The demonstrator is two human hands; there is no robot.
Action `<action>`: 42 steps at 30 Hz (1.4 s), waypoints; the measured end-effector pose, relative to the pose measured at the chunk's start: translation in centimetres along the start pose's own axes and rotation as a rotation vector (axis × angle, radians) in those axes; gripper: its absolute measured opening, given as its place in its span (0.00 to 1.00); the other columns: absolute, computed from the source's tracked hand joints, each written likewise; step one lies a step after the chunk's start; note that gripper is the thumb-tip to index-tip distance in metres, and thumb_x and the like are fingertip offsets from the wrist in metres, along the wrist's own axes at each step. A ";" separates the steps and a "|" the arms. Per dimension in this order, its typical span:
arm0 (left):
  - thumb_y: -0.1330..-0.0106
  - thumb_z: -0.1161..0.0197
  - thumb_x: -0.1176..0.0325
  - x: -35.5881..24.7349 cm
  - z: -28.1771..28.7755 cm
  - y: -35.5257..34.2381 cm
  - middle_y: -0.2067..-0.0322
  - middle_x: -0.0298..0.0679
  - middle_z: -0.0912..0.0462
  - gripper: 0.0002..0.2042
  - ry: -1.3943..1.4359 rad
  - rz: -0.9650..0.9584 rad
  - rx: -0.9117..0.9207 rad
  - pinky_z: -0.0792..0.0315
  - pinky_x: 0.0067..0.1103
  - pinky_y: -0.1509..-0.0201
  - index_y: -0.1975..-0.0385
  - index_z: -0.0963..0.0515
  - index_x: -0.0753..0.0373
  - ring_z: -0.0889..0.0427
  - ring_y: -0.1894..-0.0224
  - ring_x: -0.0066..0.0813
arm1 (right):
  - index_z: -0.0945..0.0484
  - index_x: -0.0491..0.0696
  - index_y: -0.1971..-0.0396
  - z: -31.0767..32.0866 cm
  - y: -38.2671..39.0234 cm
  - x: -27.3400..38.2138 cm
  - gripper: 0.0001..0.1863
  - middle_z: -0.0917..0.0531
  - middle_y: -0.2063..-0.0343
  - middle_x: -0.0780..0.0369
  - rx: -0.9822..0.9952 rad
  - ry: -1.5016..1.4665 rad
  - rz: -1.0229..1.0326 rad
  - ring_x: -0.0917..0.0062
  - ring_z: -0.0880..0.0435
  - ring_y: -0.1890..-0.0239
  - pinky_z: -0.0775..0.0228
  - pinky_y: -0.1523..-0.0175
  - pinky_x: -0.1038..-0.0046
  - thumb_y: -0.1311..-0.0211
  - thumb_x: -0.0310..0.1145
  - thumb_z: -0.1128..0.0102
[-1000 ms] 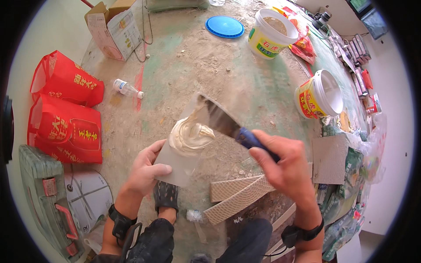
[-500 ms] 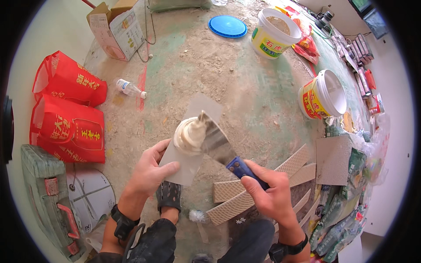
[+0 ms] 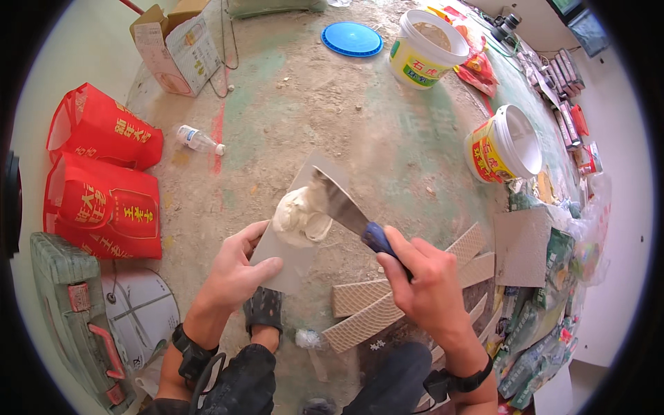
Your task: Applying adhesive putty to the back of a tile piece using a putty knife.
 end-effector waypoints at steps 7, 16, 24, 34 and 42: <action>0.43 0.39 0.79 0.4 0.2 -0.1 0.52 0.43 0.18 0.25 -0.067 -0.034 -0.048 0.27 0.22 0.44 0.42 0.28 0.76 0.20 0.51 0.24 | 0.19 0.42 0.49 -1.3 1.1 1.3 0.19 0.21 0.77 0.52 0.075 -0.085 -0.003 0.57 0.21 0.78 0.31 0.71 0.63 0.42 0.27 0.31; 0.42 0.37 0.79 0.6 0.4 0.3 0.53 0.42 0.18 0.26 -0.183 -0.019 -0.094 0.26 0.22 0.44 0.41 0.29 0.76 0.20 0.51 0.24 | 0.19 0.41 0.50 -1.5 2.5 2.0 0.19 0.20 0.76 0.51 0.114 -0.108 -0.029 0.56 0.21 0.78 0.30 0.72 0.63 0.42 0.27 0.31; 0.42 0.38 0.80 0.6 0.1 0.4 0.54 0.42 0.17 0.25 -0.180 -0.032 -0.100 0.26 0.22 0.44 0.42 0.28 0.76 0.20 0.52 0.24 | 0.18 0.39 0.51 -1.5 3.3 0.3 0.19 0.19 0.77 0.51 0.004 -0.104 -0.029 0.58 0.19 0.77 0.30 0.70 0.63 0.42 0.26 0.30; 0.41 0.38 0.79 0.6 -0.8 0.0 0.52 0.43 0.18 0.25 -0.193 -0.030 -0.095 0.27 0.23 0.42 0.41 0.29 0.76 0.21 0.49 0.25 | 0.18 0.41 0.52 -1.8 3.5 -0.9 0.16 0.21 0.78 0.51 -0.074 -0.081 -0.087 0.57 0.21 0.79 0.31 0.71 0.64 0.41 0.27 0.32; 0.40 0.37 0.79 0.9 -0.5 0.0 0.51 0.43 0.18 0.25 -0.104 -0.008 -0.083 0.27 0.23 0.43 0.40 0.29 0.76 0.20 0.49 0.25 | 0.18 0.40 0.52 -2.6 1.3 -1.7 0.16 0.21 0.78 0.50 -0.102 -0.122 -0.074 0.56 0.20 0.77 0.30 0.70 0.63 0.40 0.27 0.33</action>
Point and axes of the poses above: each hand's wrist, its own y-axis away from the middle knuckle, its own z-axis out of the back of the hand, x = y × z, the point moved 5 cm from there along -y, towards the middle knuckle
